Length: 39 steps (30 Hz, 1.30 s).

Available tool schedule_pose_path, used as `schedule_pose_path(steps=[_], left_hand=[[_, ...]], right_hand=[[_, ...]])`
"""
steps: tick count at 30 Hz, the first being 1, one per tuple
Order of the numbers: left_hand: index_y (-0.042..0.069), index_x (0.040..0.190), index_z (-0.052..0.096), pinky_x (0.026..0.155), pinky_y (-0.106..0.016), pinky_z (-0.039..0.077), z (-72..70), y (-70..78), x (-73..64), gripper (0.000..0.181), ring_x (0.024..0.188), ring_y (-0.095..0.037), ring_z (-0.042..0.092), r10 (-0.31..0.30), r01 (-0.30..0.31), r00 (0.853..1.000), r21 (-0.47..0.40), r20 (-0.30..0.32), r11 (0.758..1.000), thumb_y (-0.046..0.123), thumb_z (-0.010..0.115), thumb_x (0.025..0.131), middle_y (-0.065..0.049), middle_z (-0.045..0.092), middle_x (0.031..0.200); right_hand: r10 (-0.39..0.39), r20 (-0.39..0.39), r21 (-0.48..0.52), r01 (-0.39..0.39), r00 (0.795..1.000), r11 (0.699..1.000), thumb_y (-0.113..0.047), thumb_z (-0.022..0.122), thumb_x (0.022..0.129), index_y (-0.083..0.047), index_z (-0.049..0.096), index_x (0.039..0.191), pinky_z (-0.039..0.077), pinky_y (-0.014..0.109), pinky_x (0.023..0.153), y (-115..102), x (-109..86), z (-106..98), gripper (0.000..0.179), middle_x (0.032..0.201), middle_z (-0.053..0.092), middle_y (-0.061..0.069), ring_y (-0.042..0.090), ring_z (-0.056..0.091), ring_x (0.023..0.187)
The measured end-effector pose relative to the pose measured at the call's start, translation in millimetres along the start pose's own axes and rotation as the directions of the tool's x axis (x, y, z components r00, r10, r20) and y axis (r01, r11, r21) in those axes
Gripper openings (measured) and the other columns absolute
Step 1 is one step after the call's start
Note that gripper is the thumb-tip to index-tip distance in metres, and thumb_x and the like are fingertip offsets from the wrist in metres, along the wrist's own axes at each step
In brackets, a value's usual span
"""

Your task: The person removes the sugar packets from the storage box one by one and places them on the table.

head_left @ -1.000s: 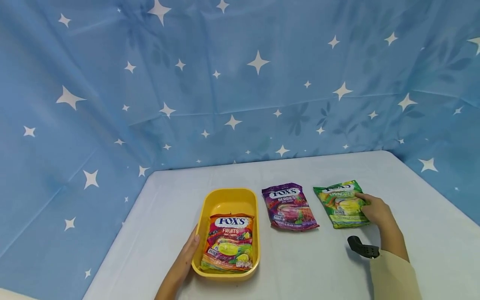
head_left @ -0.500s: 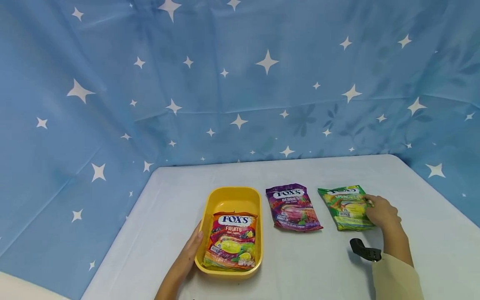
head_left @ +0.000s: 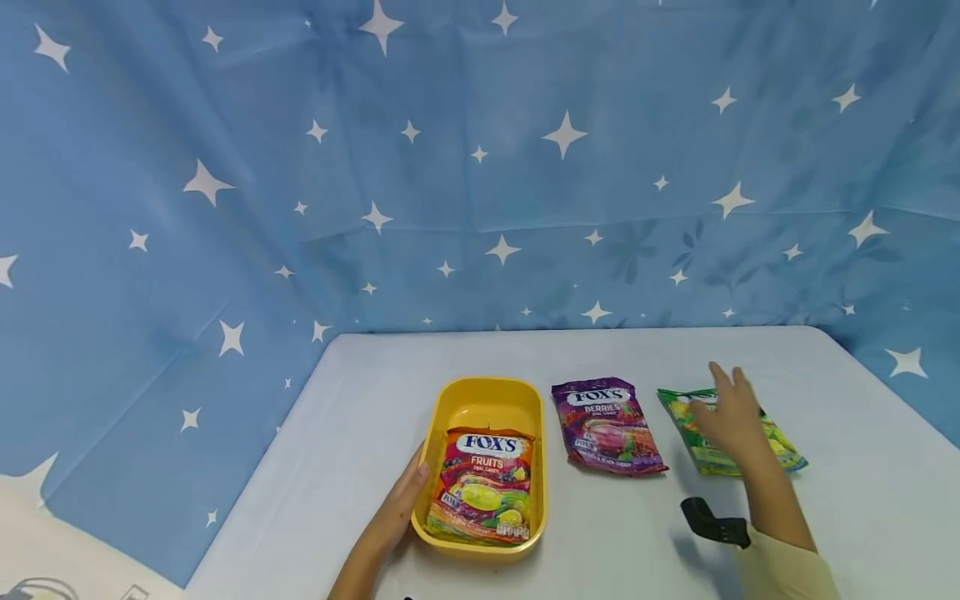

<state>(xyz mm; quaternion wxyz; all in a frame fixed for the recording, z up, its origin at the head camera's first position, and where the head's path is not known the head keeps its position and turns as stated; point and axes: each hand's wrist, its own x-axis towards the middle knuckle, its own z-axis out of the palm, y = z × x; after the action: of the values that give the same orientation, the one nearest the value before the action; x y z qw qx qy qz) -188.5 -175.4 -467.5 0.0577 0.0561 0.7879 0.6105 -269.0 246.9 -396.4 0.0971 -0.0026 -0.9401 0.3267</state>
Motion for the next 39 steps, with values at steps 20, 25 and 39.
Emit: schedule_pose_path(steps=[20,25,39], left_hand=[[0.013,0.148,0.013,0.107,-0.061,0.013,-0.4,-4.4,0.6,0.057,0.139,-0.04,0.011,0.052,-0.052,0.998,-0.007,-0.032,0.999,0.037,0.027,0.098,-0.015,0.014,0.152],[0.013,0.148,0.012,0.107,-0.061,0.013,1.9,-6.4,1.5,0.057,0.139,-0.039,0.009,0.04,-0.041,0.999,-0.018,-0.019,0.999,0.037,0.027,0.099,-0.015,0.012,0.153],[0.016,0.148,0.013,0.107,-0.063,0.012,1.7,-3.5,0.4,0.056,0.139,-0.039,0.012,0.035,-0.035,0.999,-0.009,-0.027,0.999,0.038,0.028,0.098,-0.014,0.015,0.153]], right_hand=[[0.057,0.449,0.586,-0.342,0.892,0.735,-0.03,0.056,0.088,-0.016,-0.008,0.147,0.004,0.066,0.104,-187.1,-111.4,113.0,0.089,0.153,-0.002,0.017,0.046,0.001,0.137],[0.188,0.418,0.653,-0.437,0.889,0.619,-0.023,0.052,0.088,-0.011,-0.01,0.146,0.005,0.063,0.106,-182.5,-106.4,138.2,0.086,0.152,0.001,0.021,0.046,0.005,0.136],[0.197,0.426,0.767,-0.468,0.883,0.438,-0.017,0.046,0.09,0.003,0.012,0.144,0.021,0.053,0.11,-179.2,-96.3,143.9,0.067,0.144,0.027,0.022,0.037,0.03,0.13]])
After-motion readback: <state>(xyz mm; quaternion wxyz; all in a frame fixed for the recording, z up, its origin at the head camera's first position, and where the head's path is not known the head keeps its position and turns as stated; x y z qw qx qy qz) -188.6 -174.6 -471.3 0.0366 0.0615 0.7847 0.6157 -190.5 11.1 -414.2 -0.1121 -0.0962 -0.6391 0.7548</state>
